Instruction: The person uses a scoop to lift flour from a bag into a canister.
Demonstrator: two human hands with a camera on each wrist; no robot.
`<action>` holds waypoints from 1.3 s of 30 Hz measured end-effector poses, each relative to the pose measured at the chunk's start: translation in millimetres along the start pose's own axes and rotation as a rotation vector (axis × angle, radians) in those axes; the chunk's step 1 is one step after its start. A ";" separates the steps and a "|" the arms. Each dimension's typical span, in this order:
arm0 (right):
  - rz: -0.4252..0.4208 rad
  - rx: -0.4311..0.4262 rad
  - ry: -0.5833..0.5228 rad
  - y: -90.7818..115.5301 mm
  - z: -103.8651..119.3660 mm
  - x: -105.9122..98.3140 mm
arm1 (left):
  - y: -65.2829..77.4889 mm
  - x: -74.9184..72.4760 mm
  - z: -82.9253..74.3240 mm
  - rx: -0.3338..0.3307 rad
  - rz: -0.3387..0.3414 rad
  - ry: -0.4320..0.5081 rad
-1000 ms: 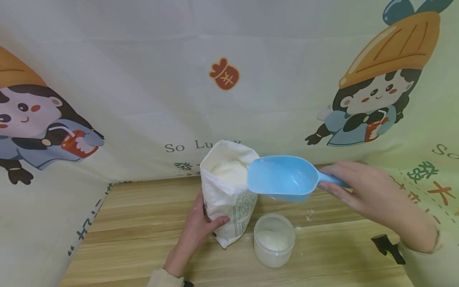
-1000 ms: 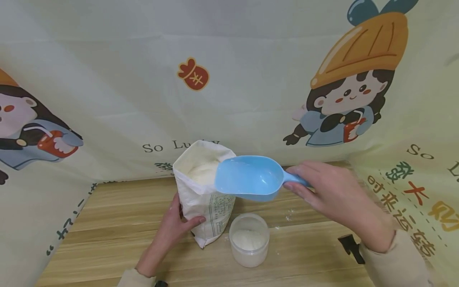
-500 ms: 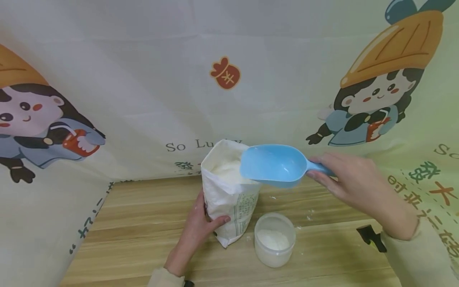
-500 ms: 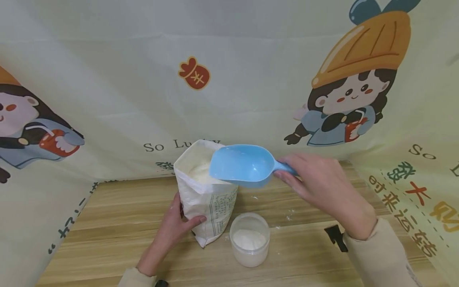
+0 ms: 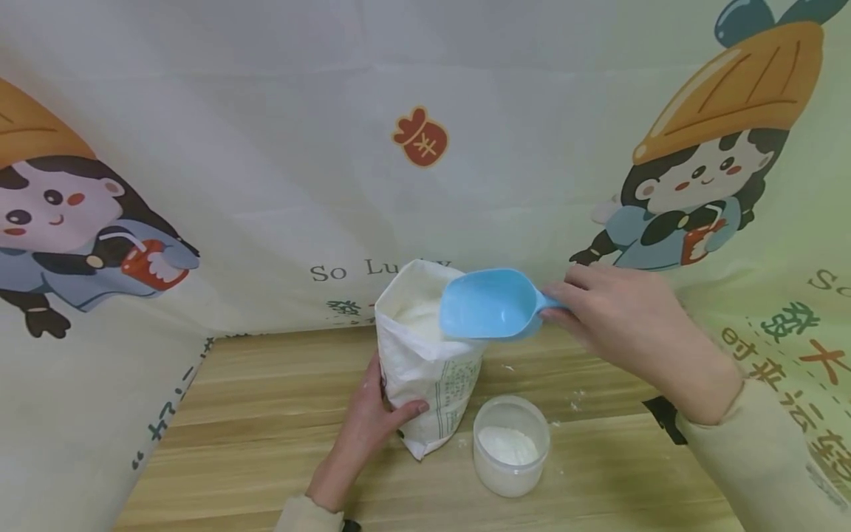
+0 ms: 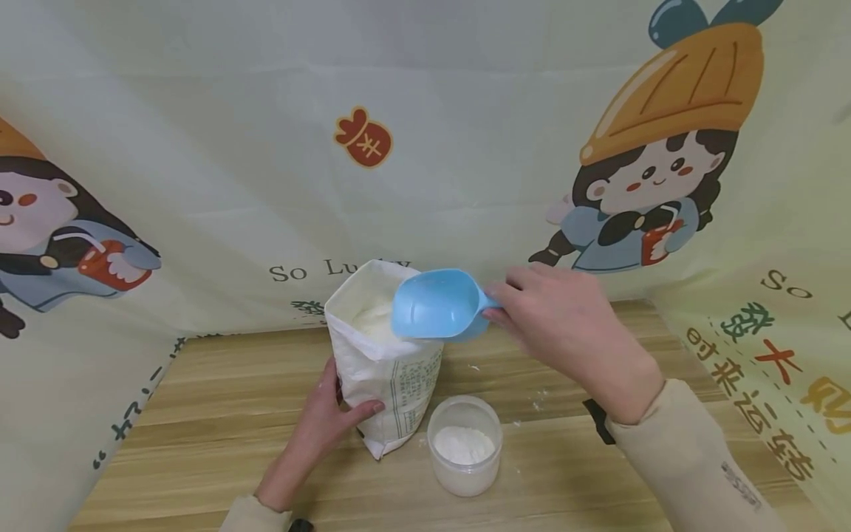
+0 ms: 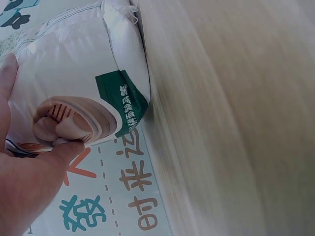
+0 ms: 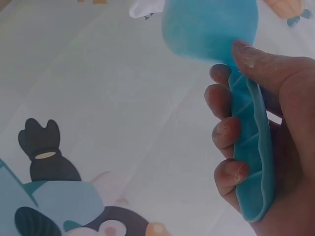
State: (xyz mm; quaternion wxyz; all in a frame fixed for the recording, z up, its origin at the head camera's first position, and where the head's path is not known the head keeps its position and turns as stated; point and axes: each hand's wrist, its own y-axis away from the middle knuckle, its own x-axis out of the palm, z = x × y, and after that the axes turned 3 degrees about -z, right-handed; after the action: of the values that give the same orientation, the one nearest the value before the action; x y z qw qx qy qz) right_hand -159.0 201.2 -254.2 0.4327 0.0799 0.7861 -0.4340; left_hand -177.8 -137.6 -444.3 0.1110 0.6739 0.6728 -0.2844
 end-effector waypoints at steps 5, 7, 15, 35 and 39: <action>0.005 -0.021 0.036 -8.8 7.2 2.3 | 0.4 -0.1 0.0 -0.006 0.003 0.012; 0.002 -0.025 0.050 -11.6 9.6 3.7 | 0.4 -0.2 -0.3 -0.001 0.005 0.020; 0.057 -0.064 0.138 -26.7 20.5 5.0 | -0.3 -0.9 -1.1 0.004 -0.002 0.031; 0.227 -0.084 0.329 -53.5 53.6 19.7 | 0.4 0.8 -0.6 -0.003 -0.005 0.009; 0.258 -0.076 0.329 -57.6 55.9 23.8 | 0.5 0.4 -1.1 0.003 -0.005 0.013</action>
State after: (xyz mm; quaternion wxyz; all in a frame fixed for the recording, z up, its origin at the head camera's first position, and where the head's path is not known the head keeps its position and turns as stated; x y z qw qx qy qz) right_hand -168.3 118.1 -250.7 0.3533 0.2333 0.8451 -0.3264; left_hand -177.1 -136.8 -443.8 0.1049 0.6741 0.6749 -0.2812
